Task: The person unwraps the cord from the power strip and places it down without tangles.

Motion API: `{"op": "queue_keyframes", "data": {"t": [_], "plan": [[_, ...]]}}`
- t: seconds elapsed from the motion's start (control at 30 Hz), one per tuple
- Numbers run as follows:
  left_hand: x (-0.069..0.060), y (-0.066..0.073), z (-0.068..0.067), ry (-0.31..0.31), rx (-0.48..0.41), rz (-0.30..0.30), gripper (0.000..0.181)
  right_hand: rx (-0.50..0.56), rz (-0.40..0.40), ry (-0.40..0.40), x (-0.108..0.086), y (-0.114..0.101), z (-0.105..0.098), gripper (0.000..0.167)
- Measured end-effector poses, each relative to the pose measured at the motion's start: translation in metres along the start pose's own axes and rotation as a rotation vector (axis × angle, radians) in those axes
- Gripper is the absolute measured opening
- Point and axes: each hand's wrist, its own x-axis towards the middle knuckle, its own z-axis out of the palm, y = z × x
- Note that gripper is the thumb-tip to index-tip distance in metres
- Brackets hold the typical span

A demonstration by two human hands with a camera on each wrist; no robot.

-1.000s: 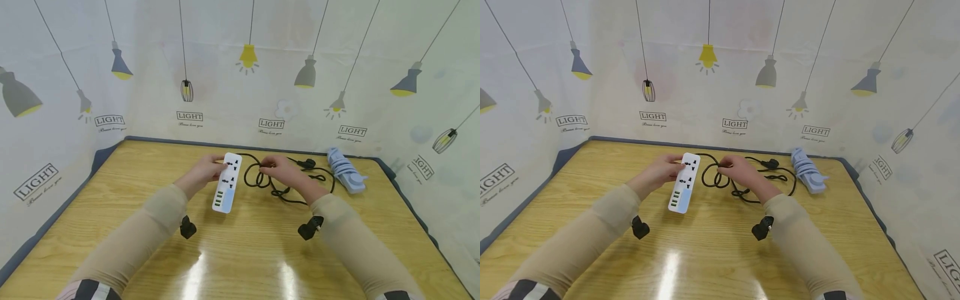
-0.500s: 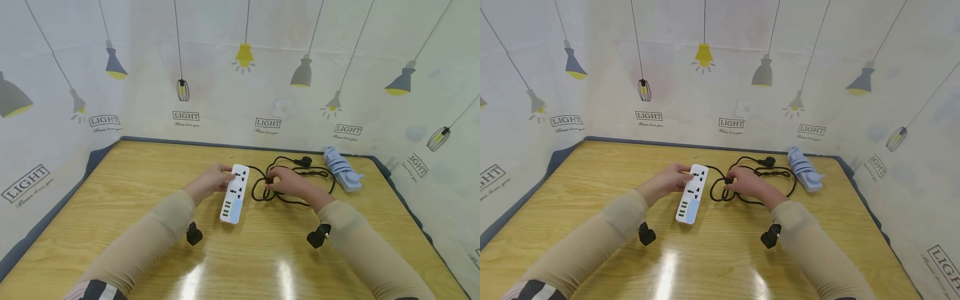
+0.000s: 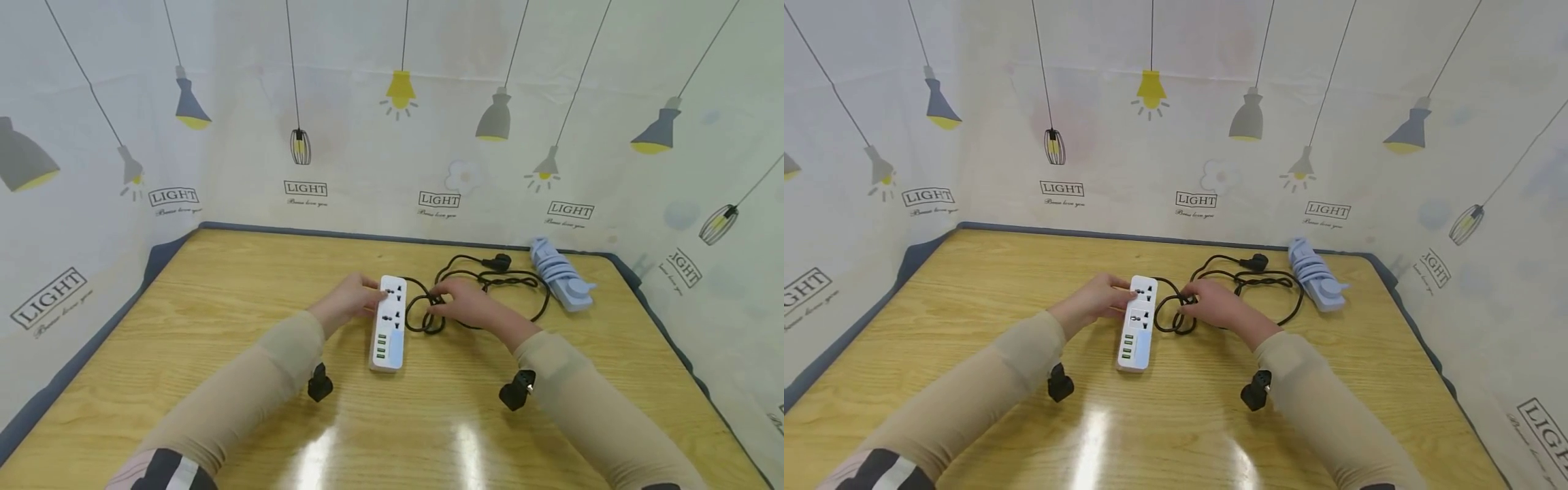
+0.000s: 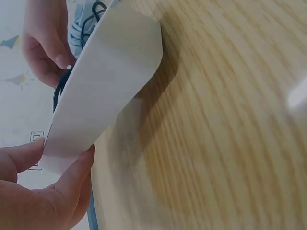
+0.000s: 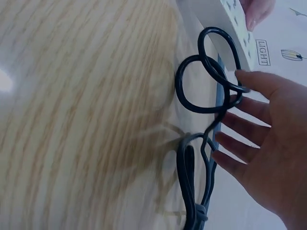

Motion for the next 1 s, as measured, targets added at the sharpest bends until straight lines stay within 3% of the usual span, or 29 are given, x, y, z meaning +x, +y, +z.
{"op": "queue_keyframes", "data": {"t": [0.13, 0.3, 0.47, 0.67, 0.83, 1.0], "plan": [[0.0, 0.0, -0.002, 0.008, 0.007, -0.01, 0.048, 0.043, -0.007, 0.02, -0.011, 0.009, -0.01, 0.046], [0.002, -0.001, -0.003, 0.012, 0.014, -0.011, 0.048, 0.007, 0.002, 0.044, -0.027, 0.034, -0.023, 0.052], [-0.001, 0.001, -0.004, 0.017, 0.005, -0.02, 0.049, -0.107, 0.0, 0.021, -0.042, 0.06, -0.028, 0.073], [-0.006, 0.004, -0.009, 0.036, 0.063, -0.035, 0.046, -0.272, 0.01, 0.008, -0.057, 0.086, -0.031, 0.1], [-0.005, 0.002, -0.013, 0.036, 0.071, -0.042, 0.046, -0.244, 0.072, 0.031, -0.061, 0.104, -0.034, 0.109], [-0.003, -0.001, -0.016, 0.03, 0.074, -0.044, 0.046, -0.168, 0.066, -0.006, -0.058, 0.114, -0.032, 0.112]]}}
